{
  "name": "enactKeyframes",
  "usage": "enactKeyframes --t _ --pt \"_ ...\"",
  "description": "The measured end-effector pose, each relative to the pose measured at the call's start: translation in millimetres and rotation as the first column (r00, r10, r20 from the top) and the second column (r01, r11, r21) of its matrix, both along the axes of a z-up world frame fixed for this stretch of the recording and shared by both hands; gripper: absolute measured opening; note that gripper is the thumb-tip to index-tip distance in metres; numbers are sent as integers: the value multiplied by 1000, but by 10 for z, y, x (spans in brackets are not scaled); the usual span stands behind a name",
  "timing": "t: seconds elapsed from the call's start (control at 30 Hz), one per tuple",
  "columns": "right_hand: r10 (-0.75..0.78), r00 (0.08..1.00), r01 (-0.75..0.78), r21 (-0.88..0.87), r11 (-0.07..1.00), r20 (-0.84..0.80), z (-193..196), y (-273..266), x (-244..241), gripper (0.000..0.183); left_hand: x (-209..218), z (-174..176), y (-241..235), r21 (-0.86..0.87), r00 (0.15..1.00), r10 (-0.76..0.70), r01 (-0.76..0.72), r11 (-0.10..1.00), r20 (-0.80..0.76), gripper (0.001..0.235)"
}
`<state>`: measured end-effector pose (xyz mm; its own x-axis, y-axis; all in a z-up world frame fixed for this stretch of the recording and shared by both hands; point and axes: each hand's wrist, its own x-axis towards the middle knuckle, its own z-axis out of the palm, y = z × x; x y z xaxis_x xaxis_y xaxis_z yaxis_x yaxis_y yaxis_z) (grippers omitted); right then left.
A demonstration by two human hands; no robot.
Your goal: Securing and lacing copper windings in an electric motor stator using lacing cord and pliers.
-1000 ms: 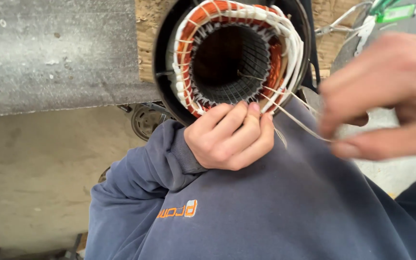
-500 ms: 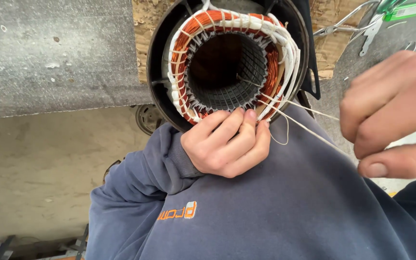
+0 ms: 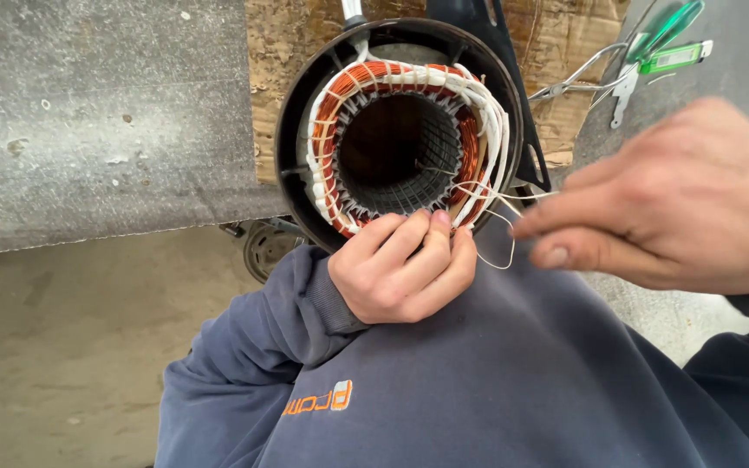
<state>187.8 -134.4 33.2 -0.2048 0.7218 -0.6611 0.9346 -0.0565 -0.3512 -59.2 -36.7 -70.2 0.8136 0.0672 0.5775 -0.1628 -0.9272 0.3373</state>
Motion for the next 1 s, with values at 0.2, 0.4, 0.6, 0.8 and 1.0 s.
enactKeyframes --t 0.2,0.4,0.6,0.8,1.0 --pt "-58 995 58 -1 998 -82 -39 57 -122 29 -60 -14 -32 -4 999 41 -41 999 4 17" --pt "-94 958 49 167 985 272 -94 196 -366 30 -65 -26 -38 4 999 43 -43 999 9 16" --pt "44 971 -124 338 933 234 -63 359 -499 20 -94 -70 -75 -21 996 75 -74 997 50 14" --pt "143 949 -221 270 937 282 -102 440 -631 21 -90 -85 -99 -22 993 99 -98 995 67 11" --pt "226 886 -247 0 969 405 -147 668 -781 13 -119 -90 -112 -51 988 130 -126 991 81 12"
